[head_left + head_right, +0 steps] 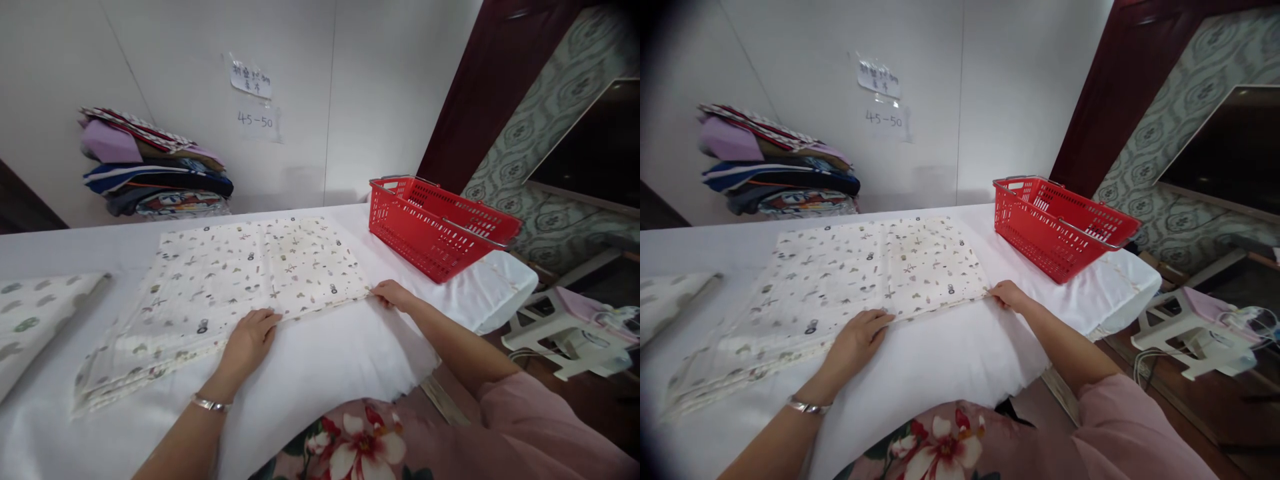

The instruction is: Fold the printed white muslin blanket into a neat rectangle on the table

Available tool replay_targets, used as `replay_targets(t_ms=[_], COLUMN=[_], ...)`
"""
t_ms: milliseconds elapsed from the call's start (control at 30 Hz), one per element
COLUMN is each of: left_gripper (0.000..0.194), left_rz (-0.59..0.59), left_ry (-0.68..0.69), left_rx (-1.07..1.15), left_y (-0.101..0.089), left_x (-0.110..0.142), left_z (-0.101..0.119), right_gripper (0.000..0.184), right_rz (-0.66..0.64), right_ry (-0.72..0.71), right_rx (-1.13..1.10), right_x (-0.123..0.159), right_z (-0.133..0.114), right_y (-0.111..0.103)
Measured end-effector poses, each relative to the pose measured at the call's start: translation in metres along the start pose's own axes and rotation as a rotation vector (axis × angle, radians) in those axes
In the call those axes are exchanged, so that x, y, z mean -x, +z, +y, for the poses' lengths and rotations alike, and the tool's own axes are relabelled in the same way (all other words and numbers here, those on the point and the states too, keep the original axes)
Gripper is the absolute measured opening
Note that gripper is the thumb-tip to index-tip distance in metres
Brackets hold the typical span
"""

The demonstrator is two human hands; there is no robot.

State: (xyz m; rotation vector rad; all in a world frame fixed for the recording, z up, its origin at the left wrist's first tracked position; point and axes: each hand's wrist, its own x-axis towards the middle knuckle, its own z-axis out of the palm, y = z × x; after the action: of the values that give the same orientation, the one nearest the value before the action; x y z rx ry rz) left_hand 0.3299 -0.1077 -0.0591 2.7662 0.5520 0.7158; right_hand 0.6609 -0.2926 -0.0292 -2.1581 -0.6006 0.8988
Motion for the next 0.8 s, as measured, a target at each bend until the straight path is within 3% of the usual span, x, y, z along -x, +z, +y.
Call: replay_targets(t_ms=[300, 533, 667, 800], left_gripper=[0.029, 0.028, 0.024, 0.025], left_rz=[-0.021, -0.033, -0.083, -0.082], left_ry=[0.001, -0.062, -0.084, -0.11], left_rx=[0.017, 0.037, 0.015, 0.016], left_y=[0.001, -0.004, -0.004, -0.002], left_x=[0.0, 0.004, 0.008, 0.01], left_z=[-0.002, 0.013, 0.017, 0.017], right_gripper=[0.02, 0.029, 0.025, 0.016], right_rz=[0.01, -0.123, -0.075, -0.069], right_ry=[0.037, -0.016, -0.047, 0.007], right_rx=[0.085, 0.154, 0.21, 0.046], right_x=[-0.001, 0.01, 0.0, -0.012], right_z=[-0.005, -0.005, 0.005, 0.011], right_y=[-0.002, 0.004, -0.001, -0.002])
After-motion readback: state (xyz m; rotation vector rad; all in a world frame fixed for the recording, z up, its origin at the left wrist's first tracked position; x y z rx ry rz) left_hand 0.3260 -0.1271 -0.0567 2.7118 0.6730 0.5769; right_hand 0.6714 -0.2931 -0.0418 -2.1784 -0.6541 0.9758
